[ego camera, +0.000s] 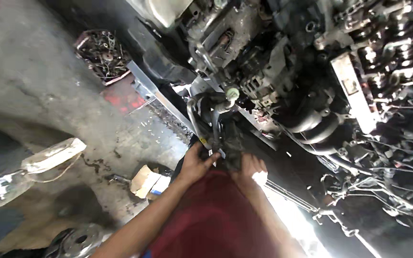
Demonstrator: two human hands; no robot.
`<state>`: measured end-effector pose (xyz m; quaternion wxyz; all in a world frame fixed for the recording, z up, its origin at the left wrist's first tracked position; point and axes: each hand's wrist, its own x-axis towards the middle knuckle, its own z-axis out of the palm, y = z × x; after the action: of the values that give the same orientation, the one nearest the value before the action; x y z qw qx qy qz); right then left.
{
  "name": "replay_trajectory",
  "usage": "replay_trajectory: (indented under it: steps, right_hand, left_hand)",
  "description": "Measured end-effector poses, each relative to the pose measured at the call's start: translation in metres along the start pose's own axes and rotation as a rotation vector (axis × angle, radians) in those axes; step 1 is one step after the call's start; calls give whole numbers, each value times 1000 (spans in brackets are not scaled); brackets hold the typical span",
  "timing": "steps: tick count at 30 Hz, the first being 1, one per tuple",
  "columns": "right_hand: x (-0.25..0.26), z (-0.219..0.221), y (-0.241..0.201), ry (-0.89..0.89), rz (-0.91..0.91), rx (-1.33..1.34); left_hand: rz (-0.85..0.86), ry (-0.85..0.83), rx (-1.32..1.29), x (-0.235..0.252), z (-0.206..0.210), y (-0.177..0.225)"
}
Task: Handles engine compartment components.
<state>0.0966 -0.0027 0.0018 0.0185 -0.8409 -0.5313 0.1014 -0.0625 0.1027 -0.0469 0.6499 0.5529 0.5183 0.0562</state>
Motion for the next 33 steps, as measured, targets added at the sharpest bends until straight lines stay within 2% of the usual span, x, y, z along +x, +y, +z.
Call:
replay_trajectory:
  steps: [5,9,14,18,19,22,24,28,33]
  right_hand:
    - [2,4,2,69,-2,5]
    - [2,-1,3,12,16,56]
    - [7,-7,2,-73,72,164]
    - [11,-30,7,-356,149,347]
    - [8,-31,11,-362,152,387]
    - [-17,-36,36,-165,165,476]
    - [-51,-50,67,-44,270,519]
    - [-147,-61,139,352,641,424]
    - [-225,-77,208,606,1202,286]
  left_hand:
    - [3,-24,20,10,-5,16]
    - [20,-57,53,14,-8,11]
    - [-221,-33,10,8,-2,24]
    - [-394,-51,-76,-5,16,46]
    - [-417,-30,-100,-7,22,52]
    - [-478,34,-286,-10,36,58]
    - [-532,93,-494,-16,46,65]
    - [-564,139,-623,-35,73,102]
    - [-638,308,-484,-25,101,113]
